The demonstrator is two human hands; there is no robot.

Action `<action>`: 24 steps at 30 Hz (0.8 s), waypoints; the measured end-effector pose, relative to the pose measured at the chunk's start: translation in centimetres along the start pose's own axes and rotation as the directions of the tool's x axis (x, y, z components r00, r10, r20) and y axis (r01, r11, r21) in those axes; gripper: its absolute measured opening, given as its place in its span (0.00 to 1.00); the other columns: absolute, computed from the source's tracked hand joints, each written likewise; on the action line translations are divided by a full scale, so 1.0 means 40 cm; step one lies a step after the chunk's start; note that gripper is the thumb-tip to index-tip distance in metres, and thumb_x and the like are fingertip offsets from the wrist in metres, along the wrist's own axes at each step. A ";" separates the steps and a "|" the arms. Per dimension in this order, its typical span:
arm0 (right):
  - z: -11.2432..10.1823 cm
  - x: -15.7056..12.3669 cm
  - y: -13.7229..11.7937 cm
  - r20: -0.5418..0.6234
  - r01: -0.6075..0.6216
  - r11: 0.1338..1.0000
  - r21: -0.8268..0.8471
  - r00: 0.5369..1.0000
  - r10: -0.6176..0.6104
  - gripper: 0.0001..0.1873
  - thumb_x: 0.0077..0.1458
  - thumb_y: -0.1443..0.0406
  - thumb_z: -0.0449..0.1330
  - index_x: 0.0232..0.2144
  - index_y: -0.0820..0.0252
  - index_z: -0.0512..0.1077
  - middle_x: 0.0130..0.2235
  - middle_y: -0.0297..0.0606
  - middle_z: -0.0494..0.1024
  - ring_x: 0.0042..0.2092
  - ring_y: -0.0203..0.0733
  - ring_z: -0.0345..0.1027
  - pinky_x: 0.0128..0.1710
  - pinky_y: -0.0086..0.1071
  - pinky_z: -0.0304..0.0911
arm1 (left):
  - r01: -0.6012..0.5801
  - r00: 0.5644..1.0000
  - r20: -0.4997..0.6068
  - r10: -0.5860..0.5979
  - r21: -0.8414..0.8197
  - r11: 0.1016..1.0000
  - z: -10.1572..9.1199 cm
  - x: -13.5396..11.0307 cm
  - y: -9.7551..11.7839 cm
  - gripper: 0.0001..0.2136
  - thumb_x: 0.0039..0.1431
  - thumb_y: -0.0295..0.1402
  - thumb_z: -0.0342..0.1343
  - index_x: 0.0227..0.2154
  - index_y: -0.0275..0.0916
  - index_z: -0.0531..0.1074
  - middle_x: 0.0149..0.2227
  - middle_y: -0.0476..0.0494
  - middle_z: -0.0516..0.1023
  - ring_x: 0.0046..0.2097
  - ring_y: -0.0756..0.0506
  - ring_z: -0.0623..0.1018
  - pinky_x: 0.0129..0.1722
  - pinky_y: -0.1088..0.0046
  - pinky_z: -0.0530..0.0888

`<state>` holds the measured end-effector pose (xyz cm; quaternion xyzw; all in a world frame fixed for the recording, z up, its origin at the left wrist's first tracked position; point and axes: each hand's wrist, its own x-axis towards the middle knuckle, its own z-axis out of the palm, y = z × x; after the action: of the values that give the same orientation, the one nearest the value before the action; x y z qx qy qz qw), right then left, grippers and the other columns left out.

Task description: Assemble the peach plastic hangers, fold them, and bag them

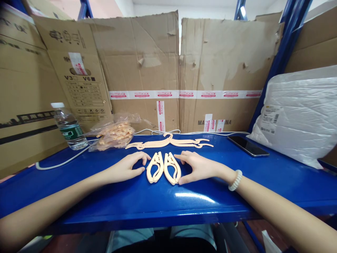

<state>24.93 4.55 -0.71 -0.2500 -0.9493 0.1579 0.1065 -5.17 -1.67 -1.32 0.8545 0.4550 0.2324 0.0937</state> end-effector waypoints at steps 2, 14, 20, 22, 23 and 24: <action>0.003 0.001 -0.004 0.000 0.007 1.000 -0.014 1.000 -0.007 0.49 0.45 0.42 0.62 0.63 0.58 0.57 0.42 0.41 0.68 0.42 0.47 0.62 0.43 0.39 0.60 | -0.009 1.000 0.012 0.008 0.006 1.000 0.002 -0.001 0.004 0.04 0.52 0.26 0.51 0.29 0.40 0.62 0.45 0.44 0.74 0.49 0.42 0.72 0.50 0.63 0.68; 0.002 0.007 -0.019 0.008 -0.025 0.999 -0.048 1.000 0.026 0.48 0.49 0.41 0.59 0.65 0.57 0.54 0.44 0.42 0.66 0.44 0.48 0.62 0.45 0.40 0.59 | -0.032 0.999 0.038 0.032 0.013 0.999 0.000 -0.004 0.014 0.04 0.52 0.25 0.52 0.30 0.40 0.64 0.45 0.45 0.74 0.48 0.43 0.72 0.51 0.64 0.66; -0.002 0.004 -0.019 -0.007 -0.014 0.999 -0.047 1.000 0.013 0.45 0.49 0.41 0.59 0.63 0.57 0.58 0.44 0.42 0.67 0.44 0.48 0.62 0.45 0.39 0.60 | -0.028 0.999 0.032 0.027 0.029 0.999 0.002 -0.004 0.012 0.04 0.51 0.26 0.51 0.28 0.40 0.62 0.46 0.44 0.74 0.48 0.42 0.72 0.49 0.65 0.67; -0.004 0.004 -0.014 -0.016 -0.009 0.999 -0.035 1.000 0.009 0.41 0.51 0.42 0.58 0.61 0.58 0.61 0.43 0.42 0.68 0.42 0.47 0.63 0.43 0.38 0.61 | -0.016 1.000 0.020 0.015 0.028 0.999 0.003 -0.004 0.008 0.05 0.49 0.24 0.50 0.27 0.40 0.60 0.46 0.44 0.74 0.48 0.42 0.72 0.48 0.66 0.67; -0.005 0.004 -0.011 -0.023 -0.012 0.999 -0.035 1.000 0.011 0.39 0.54 0.43 0.56 0.60 0.58 0.61 0.42 0.41 0.68 0.41 0.46 0.63 0.41 0.38 0.61 | -0.009 1.000 0.013 0.009 0.023 1.000 0.004 -0.003 0.005 0.06 0.49 0.24 0.50 0.26 0.40 0.60 0.47 0.44 0.74 0.48 0.43 0.73 0.47 0.66 0.67; -0.006 0.004 -0.007 -0.034 -0.018 0.999 -0.038 0.999 0.017 0.36 0.56 0.44 0.53 0.59 0.59 0.62 0.40 0.41 0.68 0.40 0.45 0.63 0.40 0.37 0.61 | -0.002 1.000 0.004 0.001 0.016 1.000 0.004 -0.003 0.002 0.06 0.48 0.23 0.49 0.25 0.40 0.59 0.47 0.44 0.74 0.48 0.43 0.73 0.47 0.67 0.67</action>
<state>24.74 4.47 -0.38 -0.2630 -0.9480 0.1362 0.1164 -5.10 -1.81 -1.47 0.8560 0.4561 0.2272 0.0875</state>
